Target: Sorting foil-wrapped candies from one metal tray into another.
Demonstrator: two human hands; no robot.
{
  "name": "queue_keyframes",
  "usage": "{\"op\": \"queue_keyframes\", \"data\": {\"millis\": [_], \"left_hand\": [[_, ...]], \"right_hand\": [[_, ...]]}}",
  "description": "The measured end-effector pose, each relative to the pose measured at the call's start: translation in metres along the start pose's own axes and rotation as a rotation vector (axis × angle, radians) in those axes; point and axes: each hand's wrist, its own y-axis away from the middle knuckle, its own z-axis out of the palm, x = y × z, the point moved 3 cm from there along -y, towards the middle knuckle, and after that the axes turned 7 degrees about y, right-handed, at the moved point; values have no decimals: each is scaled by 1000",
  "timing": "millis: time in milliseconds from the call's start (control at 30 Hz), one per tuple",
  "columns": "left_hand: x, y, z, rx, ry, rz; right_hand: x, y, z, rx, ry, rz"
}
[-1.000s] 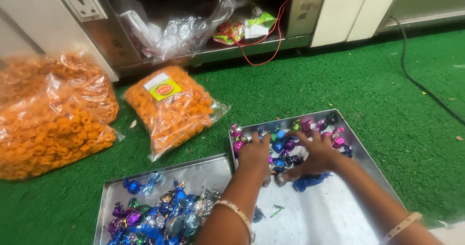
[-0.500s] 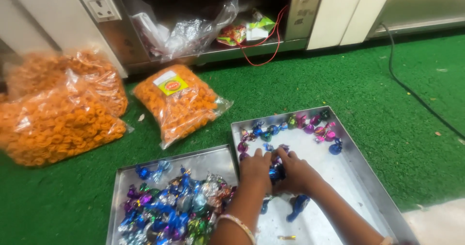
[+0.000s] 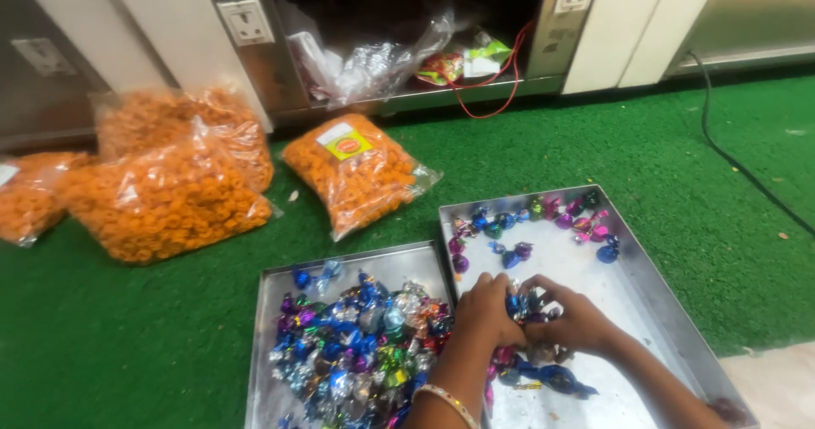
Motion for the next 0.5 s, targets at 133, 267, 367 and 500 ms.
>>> {"op": "queue_keyframes", "data": {"millis": [133,267,367,500], "left_hand": [[-1,4,-45,70,53,51],[-18,13,-100,26,-151,-4],[-40,37,-129,-87,-356,-164],[-89,58,-136,-79,-486,-239]], "right_hand": [[-76,18,-15,-72,-286,246],[-146,16,-3,-116,-355,185],[-142,-18,53,-129,-234,-176],[-180,-23,107,-13,178,-289]]}}
